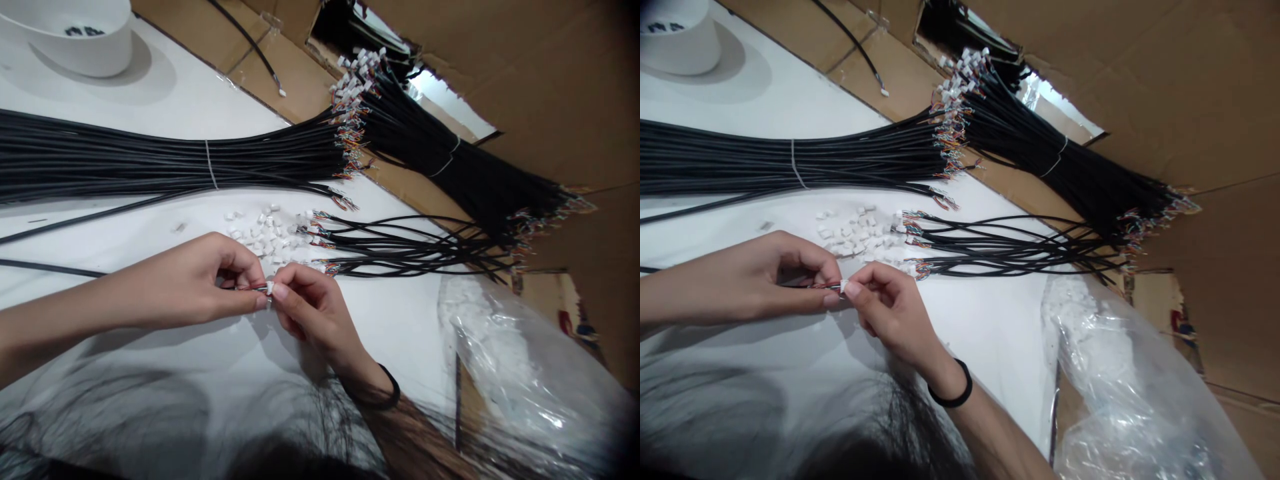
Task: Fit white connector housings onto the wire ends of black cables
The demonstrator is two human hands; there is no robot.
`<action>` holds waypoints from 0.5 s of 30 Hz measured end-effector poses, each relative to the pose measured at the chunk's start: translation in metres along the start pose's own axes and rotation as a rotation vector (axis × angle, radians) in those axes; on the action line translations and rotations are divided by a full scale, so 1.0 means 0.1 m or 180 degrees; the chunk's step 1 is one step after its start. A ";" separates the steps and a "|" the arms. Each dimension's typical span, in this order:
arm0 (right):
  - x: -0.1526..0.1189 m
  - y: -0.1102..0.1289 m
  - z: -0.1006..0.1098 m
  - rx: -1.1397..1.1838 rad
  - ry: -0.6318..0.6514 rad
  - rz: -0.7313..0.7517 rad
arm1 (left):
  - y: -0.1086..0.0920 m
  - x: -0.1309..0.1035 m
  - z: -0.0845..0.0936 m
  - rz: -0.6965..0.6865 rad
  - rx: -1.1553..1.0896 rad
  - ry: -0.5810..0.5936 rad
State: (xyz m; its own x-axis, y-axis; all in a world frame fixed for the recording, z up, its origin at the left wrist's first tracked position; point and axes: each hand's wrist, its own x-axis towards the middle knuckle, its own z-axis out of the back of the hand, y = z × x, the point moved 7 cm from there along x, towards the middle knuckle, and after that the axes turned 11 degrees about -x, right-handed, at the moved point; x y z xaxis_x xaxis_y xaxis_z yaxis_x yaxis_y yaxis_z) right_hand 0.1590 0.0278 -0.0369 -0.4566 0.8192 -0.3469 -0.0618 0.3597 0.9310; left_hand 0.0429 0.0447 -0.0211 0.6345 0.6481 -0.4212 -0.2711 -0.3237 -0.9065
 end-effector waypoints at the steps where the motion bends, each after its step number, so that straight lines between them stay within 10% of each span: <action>1: 0.00 0.00 0.00 0.0008 -0.0001 -0.0022 | 0.00 0.00 0.00 -0.0018 -0.0009 0.0027; 15: 0.00 -0.01 -0.03 0.0120 0.0068 -0.0074 | 0.01 0.00 -0.01 -0.0044 0.0196 0.0310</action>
State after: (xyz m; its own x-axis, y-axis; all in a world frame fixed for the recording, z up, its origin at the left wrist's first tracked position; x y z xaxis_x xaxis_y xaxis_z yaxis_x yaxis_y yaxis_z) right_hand 0.1562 0.0264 -0.0372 -0.4744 0.8009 -0.3654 -0.0393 0.3954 0.9177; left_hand 0.0436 0.0435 -0.0218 0.7049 0.5813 -0.4064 -0.3039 -0.2702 -0.9136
